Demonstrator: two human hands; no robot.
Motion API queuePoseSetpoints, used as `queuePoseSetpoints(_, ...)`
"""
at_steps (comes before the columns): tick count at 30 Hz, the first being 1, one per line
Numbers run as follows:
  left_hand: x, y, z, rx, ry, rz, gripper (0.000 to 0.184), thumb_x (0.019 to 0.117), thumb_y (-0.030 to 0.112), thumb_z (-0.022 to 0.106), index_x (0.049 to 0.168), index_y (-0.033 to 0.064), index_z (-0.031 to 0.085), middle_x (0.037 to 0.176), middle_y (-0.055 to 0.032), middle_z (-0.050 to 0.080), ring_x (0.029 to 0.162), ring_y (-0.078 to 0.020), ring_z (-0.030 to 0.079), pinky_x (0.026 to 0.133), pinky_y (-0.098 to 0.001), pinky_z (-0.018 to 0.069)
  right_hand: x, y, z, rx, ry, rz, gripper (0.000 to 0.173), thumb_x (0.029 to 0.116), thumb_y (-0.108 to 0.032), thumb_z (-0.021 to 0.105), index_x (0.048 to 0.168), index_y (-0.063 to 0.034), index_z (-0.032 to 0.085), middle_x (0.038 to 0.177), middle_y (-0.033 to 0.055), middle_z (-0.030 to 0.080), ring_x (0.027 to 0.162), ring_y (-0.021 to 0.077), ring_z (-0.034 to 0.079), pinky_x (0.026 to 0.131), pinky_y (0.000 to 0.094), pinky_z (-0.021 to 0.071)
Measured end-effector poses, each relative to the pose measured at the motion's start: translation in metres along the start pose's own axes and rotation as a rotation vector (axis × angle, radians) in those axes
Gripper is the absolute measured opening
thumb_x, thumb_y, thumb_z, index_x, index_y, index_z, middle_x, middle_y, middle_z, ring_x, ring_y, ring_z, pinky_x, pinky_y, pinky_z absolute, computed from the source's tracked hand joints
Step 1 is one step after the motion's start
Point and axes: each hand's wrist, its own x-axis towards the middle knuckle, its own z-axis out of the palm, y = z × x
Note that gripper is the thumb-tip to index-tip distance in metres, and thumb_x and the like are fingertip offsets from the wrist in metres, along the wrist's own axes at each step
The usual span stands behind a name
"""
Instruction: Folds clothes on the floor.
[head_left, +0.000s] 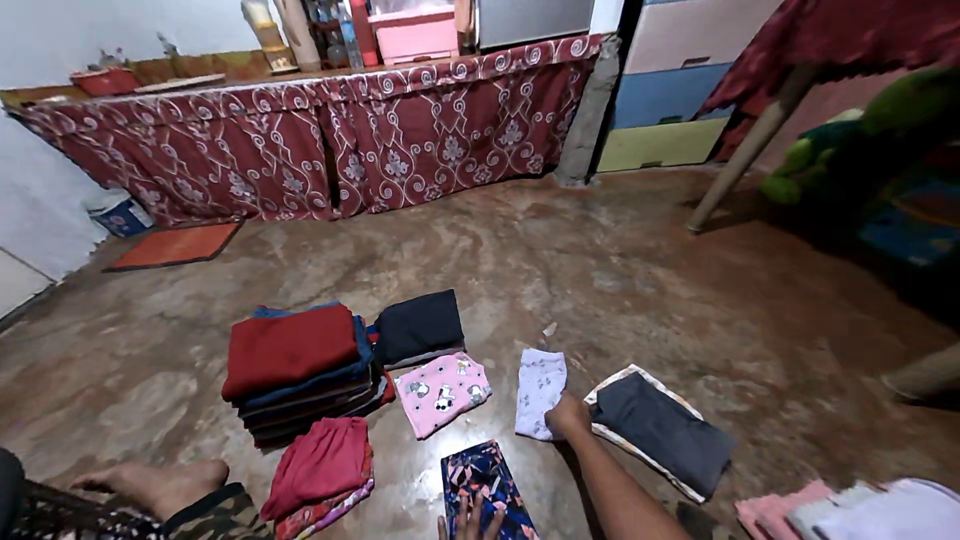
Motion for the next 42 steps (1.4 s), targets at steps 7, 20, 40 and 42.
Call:
queuePoseSetpoints(7, 0.002, -0.033, -0.03, -0.151, 0.127, -0.029, 0.059, 0.0958, 0.047, 0.064, 0.147, 0.0187, 0.058, 0.162, -0.0076, 0.041, 0.155, -0.0374, 0.022, 0.119, -0.074, 0.0002, -0.035, 0.012, 0.008, 0.681, -0.25, -0.144, 0.076, 0.0788, 0.01, 0.071, 0.148, -0.0057, 0.044, 0.135, 0.0254, 0.058, 0.117, 0.038, 0.061, 0.094, 0.0575, 0.0519)
queuePoseSetpoints(20, -0.013, -0.031, -0.056, -1.507, 0.246, -0.525, 0.071, 0.1113, 0.047, 0.009, 0.139, -0.003, 0.051, 0.115, -0.0197, 0.07, 0.097, -0.027, 0.071, 0.088, -0.0452, 0.0567, -0.15, 0.013, 0.056, 0.993, -0.817, -0.259, 0.109, 0.0771, 0.012, 0.067, 0.163, -0.0196, 0.007, 0.134, 0.0186, 0.059, 0.106, 0.0264, 0.069, 0.086, 0.0452, 0.0602)
queuePoseSetpoints(40, -0.015, -0.037, -0.037, -1.096, 0.198, -0.42, 0.076, 0.0973, 0.004, 0.064, 0.162, 0.0127, 0.024, 0.148, -0.0199, 0.053, 0.122, -0.0287, 0.065, 0.102, -0.0479, 0.0554, -0.125, 0.013, 0.113, 0.784, -0.613, -0.326, 0.071, 0.0982, -0.005, 0.063, 0.16, -0.0122, 0.028, 0.146, 0.019, 0.054, 0.123, 0.0268, 0.063, 0.101, 0.0453, 0.054)
queuePoseSetpoints(42, -0.014, -0.038, -0.034, -1.102, 0.185, -0.452, 0.081, 0.0969, 0.001, 0.063, 0.163, 0.0167, 0.02, 0.151, -0.019, 0.051, 0.123, -0.0288, 0.065, 0.102, -0.0483, 0.0553, -0.123, 0.012, 0.116, 0.754, -0.575, -0.319, 0.071, 0.098, -0.004, 0.063, 0.16, -0.013, 0.03, 0.15, 0.02, 0.051, 0.126, 0.0291, 0.061, 0.102, 0.0472, 0.0529)
